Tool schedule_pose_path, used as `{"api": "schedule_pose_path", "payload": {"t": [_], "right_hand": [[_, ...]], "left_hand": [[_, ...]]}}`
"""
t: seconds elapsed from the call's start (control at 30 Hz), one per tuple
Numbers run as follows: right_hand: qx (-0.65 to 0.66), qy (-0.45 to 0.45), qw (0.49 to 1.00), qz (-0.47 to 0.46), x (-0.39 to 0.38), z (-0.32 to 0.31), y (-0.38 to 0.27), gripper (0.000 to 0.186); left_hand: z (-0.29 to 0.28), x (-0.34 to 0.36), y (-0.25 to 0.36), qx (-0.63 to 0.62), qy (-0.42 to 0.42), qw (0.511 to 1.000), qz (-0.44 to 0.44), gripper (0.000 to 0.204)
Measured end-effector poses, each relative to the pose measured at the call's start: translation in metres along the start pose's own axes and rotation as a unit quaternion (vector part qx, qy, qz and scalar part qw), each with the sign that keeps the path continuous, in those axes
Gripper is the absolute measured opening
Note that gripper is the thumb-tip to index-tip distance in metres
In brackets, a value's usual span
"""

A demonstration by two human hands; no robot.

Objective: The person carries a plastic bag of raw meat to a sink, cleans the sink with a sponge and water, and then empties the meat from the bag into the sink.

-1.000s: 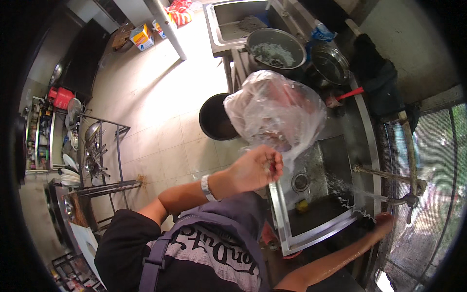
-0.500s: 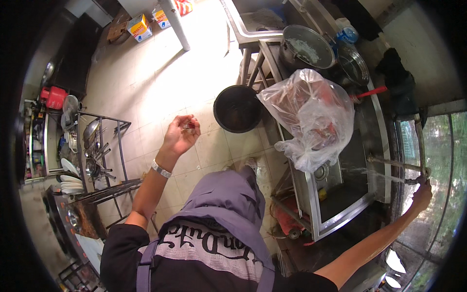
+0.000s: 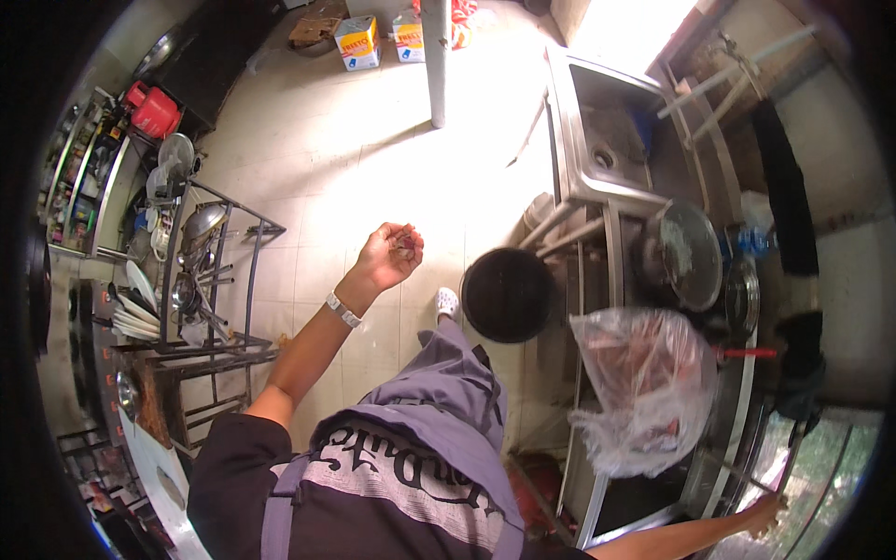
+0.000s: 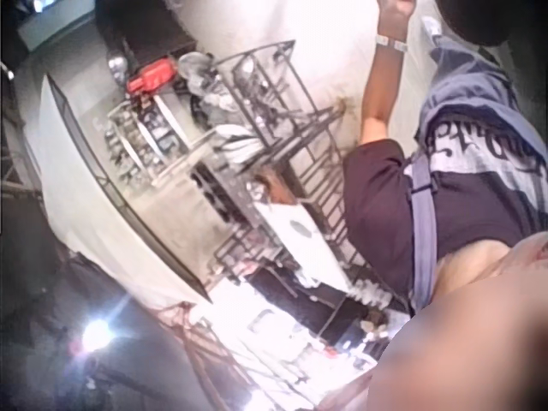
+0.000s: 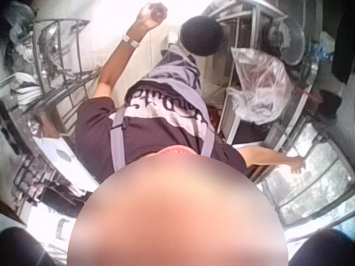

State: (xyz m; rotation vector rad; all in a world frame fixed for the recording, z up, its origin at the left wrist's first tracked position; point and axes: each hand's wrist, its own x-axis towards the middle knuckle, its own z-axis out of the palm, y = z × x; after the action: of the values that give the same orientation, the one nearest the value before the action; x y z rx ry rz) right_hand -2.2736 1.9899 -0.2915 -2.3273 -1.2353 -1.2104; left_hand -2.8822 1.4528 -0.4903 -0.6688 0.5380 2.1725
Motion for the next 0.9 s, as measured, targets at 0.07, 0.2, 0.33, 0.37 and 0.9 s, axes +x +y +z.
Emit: {"api": "schedule_pose_path", "payload": {"t": [0.07, 0.2, 0.33, 0.37, 0.9], "right_hand": [[0.038, 0.112, 0.993, -0.001, -0.044, -0.03, -0.041, 0.059], [0.446, 0.102, 0.885, -0.08, -0.138, -0.106, -0.146, 0.05], [0.685, 0.031, 0.727, -0.031, -0.206, -0.207, -0.311, 0.031], [0.647, 0.086, 0.751, -0.1, -0.219, -0.236, -0.351, 0.032], [0.632, -0.383, 0.596, -0.314, -0.426, -0.395, -0.614, 0.017]], "left_hand": [[0.019, 0.031, 0.036, -0.018, 0.0, 1.0, 0.003, 0.019], [0.064, 0.074, 0.112, -0.024, 0.007, 0.999, 0.025, 0.021], [0.099, 0.111, 0.183, -0.07, 0.001, 0.996, 0.054, 0.021], [0.106, 0.121, 0.2, -0.054, -0.001, 0.996, 0.075, 0.021], [0.288, 0.45, 0.35, 0.053, -0.026, 0.993, -0.103, 0.026]]}}
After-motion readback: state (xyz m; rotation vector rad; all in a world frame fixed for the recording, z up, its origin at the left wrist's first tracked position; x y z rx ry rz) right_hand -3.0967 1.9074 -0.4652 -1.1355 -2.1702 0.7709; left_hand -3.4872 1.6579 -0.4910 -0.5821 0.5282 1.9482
